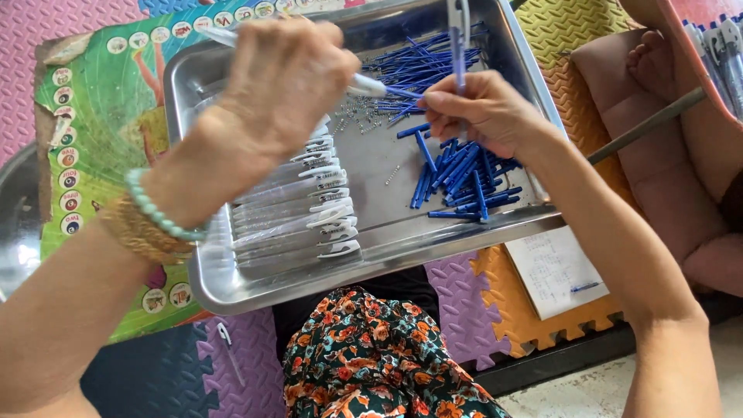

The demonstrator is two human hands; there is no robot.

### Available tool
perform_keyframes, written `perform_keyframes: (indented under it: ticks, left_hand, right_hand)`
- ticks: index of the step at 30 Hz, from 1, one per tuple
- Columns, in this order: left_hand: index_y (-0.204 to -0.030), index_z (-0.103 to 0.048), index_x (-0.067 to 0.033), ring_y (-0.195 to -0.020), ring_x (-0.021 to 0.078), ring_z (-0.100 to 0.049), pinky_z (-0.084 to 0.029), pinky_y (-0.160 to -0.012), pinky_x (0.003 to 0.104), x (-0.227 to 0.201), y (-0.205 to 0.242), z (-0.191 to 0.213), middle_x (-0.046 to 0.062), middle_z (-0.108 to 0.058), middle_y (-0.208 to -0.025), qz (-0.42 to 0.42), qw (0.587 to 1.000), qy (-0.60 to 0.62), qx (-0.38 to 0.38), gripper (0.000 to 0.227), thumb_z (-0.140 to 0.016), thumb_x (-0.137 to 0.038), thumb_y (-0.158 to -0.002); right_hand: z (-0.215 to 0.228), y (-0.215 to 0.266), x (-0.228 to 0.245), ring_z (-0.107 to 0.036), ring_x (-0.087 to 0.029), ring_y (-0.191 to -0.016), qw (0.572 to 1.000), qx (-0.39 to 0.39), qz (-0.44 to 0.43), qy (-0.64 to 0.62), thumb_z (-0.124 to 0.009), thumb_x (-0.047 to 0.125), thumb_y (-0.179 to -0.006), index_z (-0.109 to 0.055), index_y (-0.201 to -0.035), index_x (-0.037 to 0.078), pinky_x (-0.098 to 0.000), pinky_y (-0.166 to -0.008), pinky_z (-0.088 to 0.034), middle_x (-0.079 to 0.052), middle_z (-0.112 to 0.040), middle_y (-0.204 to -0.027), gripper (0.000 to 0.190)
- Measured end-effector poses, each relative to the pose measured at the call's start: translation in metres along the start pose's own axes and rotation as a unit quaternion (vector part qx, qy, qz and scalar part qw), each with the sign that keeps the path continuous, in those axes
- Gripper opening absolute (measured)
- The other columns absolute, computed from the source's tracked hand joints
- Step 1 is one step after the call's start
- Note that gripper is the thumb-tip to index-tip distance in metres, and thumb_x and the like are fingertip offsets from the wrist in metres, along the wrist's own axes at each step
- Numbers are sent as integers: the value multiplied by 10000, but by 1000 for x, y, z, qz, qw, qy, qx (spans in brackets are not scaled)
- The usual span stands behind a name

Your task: Assembling pens by inserting blue ink cartridges into clear plastic pen bodies

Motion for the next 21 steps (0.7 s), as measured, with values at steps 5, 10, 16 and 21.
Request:
perform_keyframes:
  ticks: [5,10,16,21]
  left_hand:
    - [-775,-712,-209,-554,68,-543,-509,-423,253,33,25,-15,-105,-531,-613,28,998,-44,25,261,-873,-190,-981]
    - [-821,-741,-243,-586,73,-544,-542,-470,240,18,27,-17,-99,-577,-636,24,996,-28,79,276,-867,-368,-1032]
    - [-973,-780,-75,-585,227,-723,-697,-591,400,4,74,-51,110,-742,-723,63,947,180,257,248,-622,23,-1138]
    - [-1457,-635,-66,-1107,384,-726,-667,-906,540,-8,92,-86,166,-715,-1247,113,916,334,192,798,-962,-374,-797]
  right_hand:
    - [30,9,16,-786,-171,-844,974,-91,37,203,-724,137,-1127,-770,-1171,13,-266,-793,-693,-98,-768,-949,139]
    - [37,13,31,-807,-143,-781,840,-157,172,489,-816,128,-1134,-855,-1147,51,-268,-785,-634,-82,-822,-892,88]
    - [27,14,30,-611,-276,-811,740,-127,292,592,-861,91,-1149,-861,-1158,-68,-411,-656,-481,-192,-752,-1000,160]
    - [8,19,40,-531,-238,-694,778,-113,245,568,-846,210,-1159,-873,-1168,-2,-390,-597,-399,-119,-709,-953,214]
Point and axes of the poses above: each hand's wrist, its own y-axis away from the middle knuckle, its own z-axis out of the back of the hand, x = y × z, the point moved 6 cm from there along -y, towards the middle knuckle
